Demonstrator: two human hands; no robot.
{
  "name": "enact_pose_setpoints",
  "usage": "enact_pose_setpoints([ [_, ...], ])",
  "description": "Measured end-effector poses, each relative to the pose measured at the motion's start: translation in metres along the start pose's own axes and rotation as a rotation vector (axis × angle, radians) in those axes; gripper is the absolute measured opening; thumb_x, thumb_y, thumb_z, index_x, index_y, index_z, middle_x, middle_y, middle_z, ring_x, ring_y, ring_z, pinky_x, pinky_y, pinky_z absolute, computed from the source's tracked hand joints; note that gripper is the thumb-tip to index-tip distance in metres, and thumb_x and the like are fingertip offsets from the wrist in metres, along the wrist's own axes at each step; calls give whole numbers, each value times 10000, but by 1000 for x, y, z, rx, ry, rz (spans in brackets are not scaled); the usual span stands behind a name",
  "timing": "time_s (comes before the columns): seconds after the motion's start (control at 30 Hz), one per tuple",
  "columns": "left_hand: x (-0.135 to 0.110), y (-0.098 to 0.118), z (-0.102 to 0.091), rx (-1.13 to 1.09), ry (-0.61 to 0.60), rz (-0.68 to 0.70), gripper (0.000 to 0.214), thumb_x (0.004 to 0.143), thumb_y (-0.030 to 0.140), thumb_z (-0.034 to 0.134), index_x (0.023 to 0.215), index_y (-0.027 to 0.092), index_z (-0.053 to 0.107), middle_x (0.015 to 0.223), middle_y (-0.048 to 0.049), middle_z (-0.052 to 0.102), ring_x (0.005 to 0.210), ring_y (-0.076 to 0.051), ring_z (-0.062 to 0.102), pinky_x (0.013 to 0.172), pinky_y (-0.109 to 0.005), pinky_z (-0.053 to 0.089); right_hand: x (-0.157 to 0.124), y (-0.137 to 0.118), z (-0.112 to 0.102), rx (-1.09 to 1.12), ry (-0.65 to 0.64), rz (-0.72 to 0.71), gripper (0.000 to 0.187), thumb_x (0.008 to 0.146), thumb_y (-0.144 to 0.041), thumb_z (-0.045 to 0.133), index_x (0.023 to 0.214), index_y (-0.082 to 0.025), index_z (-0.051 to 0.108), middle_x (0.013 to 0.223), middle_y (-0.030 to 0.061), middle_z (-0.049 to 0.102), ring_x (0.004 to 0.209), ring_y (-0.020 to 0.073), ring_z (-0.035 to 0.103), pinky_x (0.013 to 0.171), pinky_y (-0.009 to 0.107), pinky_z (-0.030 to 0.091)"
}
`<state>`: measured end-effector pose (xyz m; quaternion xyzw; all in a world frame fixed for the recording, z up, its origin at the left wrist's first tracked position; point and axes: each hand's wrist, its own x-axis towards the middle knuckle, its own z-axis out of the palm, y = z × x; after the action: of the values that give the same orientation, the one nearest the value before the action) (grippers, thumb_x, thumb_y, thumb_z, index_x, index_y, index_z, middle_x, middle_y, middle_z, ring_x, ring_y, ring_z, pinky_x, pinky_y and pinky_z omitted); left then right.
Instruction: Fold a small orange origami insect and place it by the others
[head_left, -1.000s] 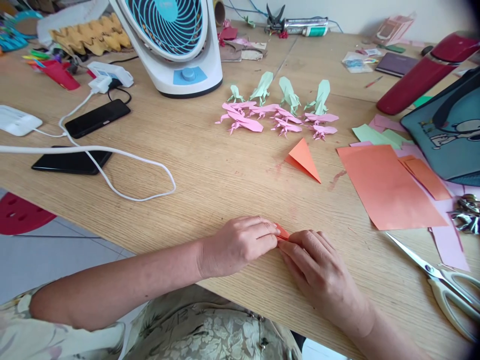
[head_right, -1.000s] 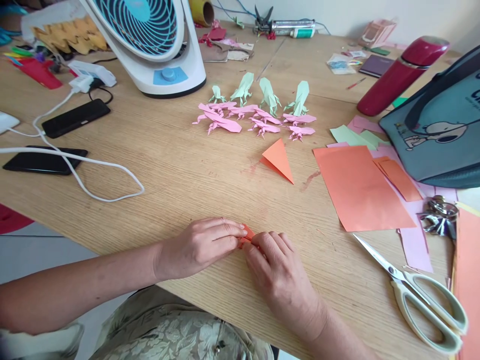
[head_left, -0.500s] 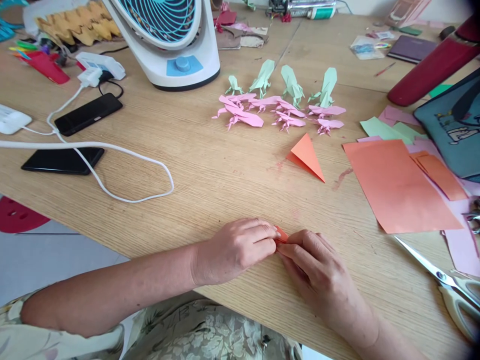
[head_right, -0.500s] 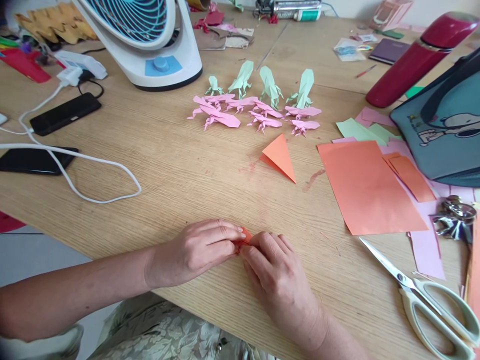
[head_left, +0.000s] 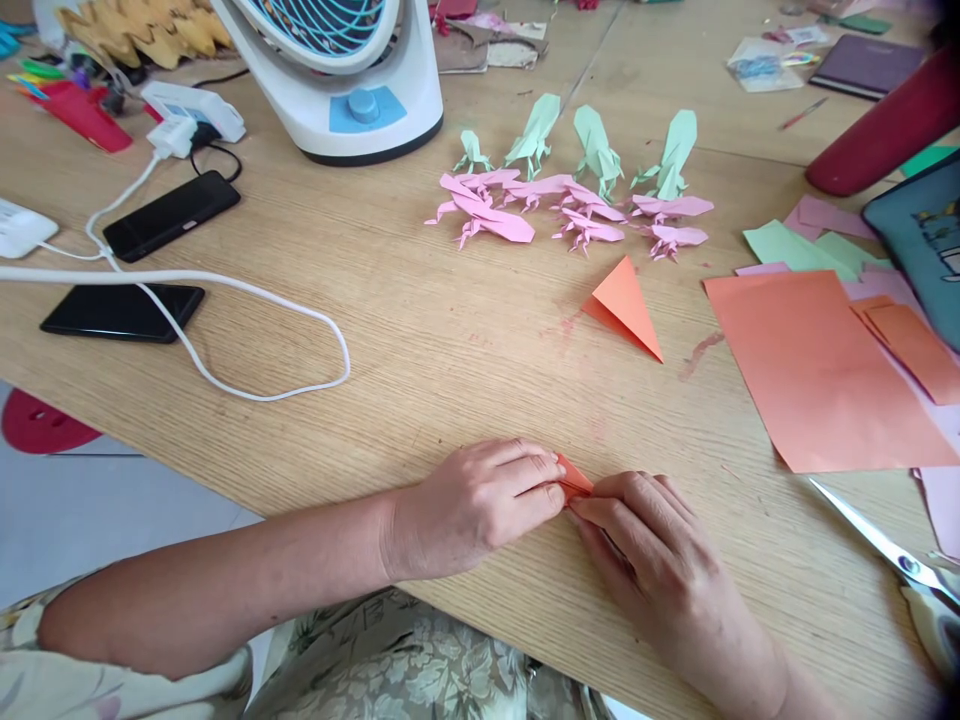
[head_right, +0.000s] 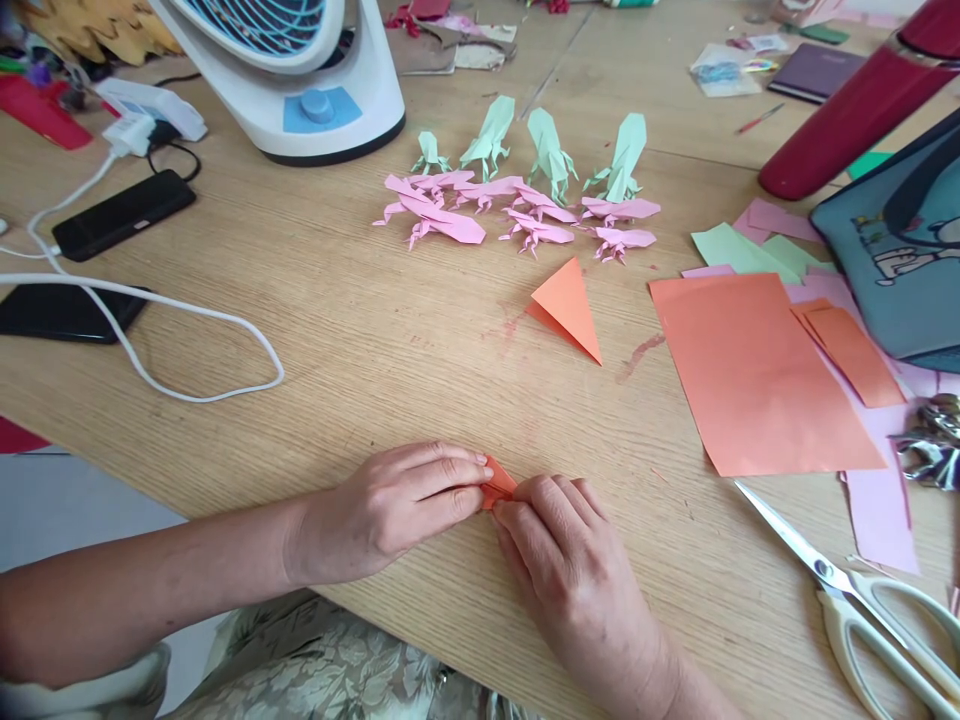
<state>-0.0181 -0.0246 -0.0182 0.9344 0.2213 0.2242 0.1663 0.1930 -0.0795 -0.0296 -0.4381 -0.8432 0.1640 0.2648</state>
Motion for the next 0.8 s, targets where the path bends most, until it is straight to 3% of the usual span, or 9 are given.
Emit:
enact_pose_setpoints([
  [0.3,-2,2,6,-21,12,-56,196,992,139,470,1059,113,653,1067,-85,700,1057,-170,646,961,-312,554,-2,-1,-1,9,-11,23,147,944,-60,524,973,-167,619,847,62,609,733,176,537,684,348,413],
  [0.47,2,6,8,-27,-16,-140,174,985,127,472,971,122,645,976,-67,674,984,-164,642,912,-301,552,-2,-1,0,16,-12,49,141,954,-75,514,963,-174,615,854,60,597,744,175,527,689,345,412],
  [0.8,5,8,10,-32,69,-281,130,902,108,559,823,141,655,954,-62,625,956,-194,562,887,-357,490,-3,-2,0,-51,35,119,100,961,-111,522,921,-178,586,837,57,569,730,186,519,686,346,400],
])
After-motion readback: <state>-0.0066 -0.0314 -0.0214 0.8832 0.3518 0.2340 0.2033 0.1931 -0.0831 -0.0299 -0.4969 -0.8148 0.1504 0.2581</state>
